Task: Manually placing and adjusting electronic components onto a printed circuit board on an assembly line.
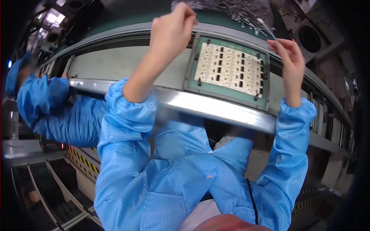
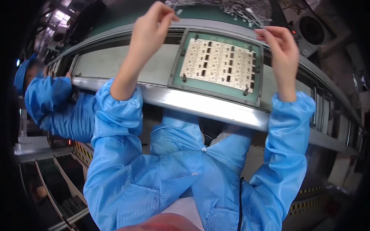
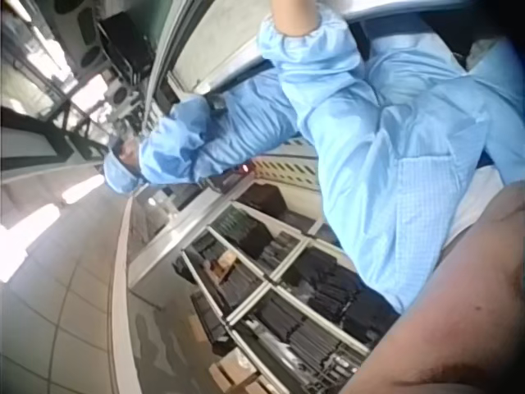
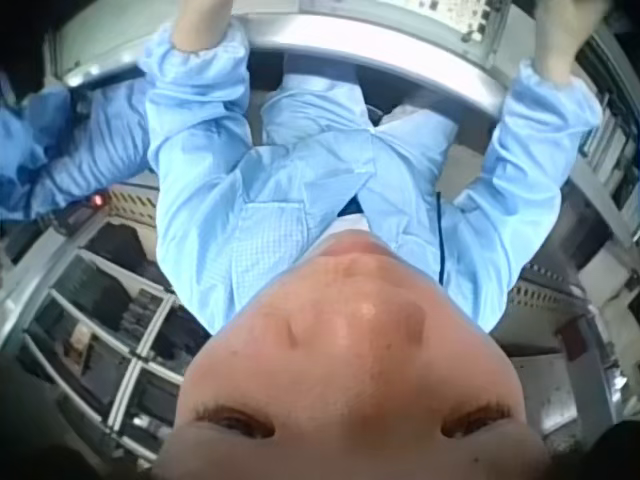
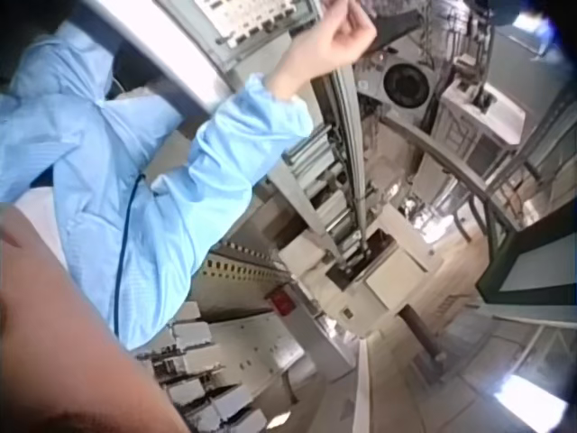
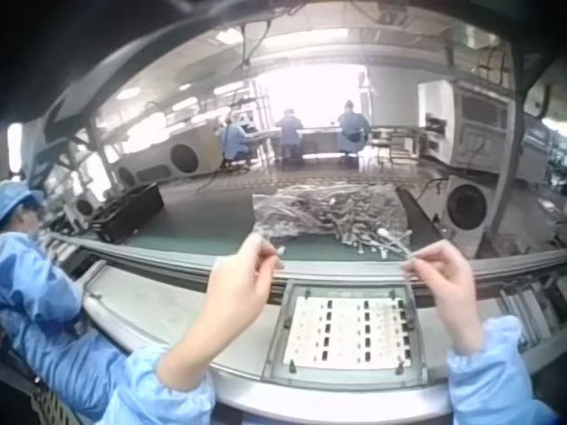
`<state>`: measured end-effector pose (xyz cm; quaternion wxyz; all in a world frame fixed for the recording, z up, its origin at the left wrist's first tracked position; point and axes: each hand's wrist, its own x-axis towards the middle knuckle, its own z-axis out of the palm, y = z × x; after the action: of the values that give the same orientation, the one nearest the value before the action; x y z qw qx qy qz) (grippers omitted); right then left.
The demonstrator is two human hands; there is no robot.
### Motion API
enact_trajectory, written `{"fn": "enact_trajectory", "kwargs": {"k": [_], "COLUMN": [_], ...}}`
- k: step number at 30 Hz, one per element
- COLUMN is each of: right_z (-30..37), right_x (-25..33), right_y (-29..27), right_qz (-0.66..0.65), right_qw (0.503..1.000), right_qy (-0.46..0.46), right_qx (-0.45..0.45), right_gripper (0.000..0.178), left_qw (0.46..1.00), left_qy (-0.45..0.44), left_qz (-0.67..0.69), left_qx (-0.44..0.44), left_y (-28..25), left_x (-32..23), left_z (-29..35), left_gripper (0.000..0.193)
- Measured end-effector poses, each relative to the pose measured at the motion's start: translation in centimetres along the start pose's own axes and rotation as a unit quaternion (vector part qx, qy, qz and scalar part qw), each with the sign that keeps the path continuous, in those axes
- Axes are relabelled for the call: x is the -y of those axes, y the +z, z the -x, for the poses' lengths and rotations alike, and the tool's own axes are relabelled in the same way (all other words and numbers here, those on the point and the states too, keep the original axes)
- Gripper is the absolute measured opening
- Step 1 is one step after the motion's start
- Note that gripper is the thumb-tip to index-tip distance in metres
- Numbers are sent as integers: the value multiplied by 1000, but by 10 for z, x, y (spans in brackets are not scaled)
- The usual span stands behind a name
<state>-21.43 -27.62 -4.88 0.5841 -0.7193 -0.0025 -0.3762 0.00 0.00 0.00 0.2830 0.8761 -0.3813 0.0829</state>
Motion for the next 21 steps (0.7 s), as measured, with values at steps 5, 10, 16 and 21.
{"fn": "enact_trajectory", "kwargs": {"k": [5,10,16,21], "right_z": [1,-6,-11,-14], "right_x": [24,-3,-7,-6], "right_y": [48,78,80,76], "right_qz": [236,330,457,409], "right_qw": [971,936,872,899], "right_qy": [-18,52,-99,-17], "right_qx": [33,112,143,152], "right_gripper": [14,14,12,9], "left_qw": [952,991,992,994], "left_qy": [266,127,120,103], "left_qz": [-24,-17,10,12], "left_qx": [-151,38,50,46], "left_y": [39,62,52,47], "left_x": [-5,0,-3,0], "left_z": [13,17,15,10], "left_gripper": [9,11,9,7]}}
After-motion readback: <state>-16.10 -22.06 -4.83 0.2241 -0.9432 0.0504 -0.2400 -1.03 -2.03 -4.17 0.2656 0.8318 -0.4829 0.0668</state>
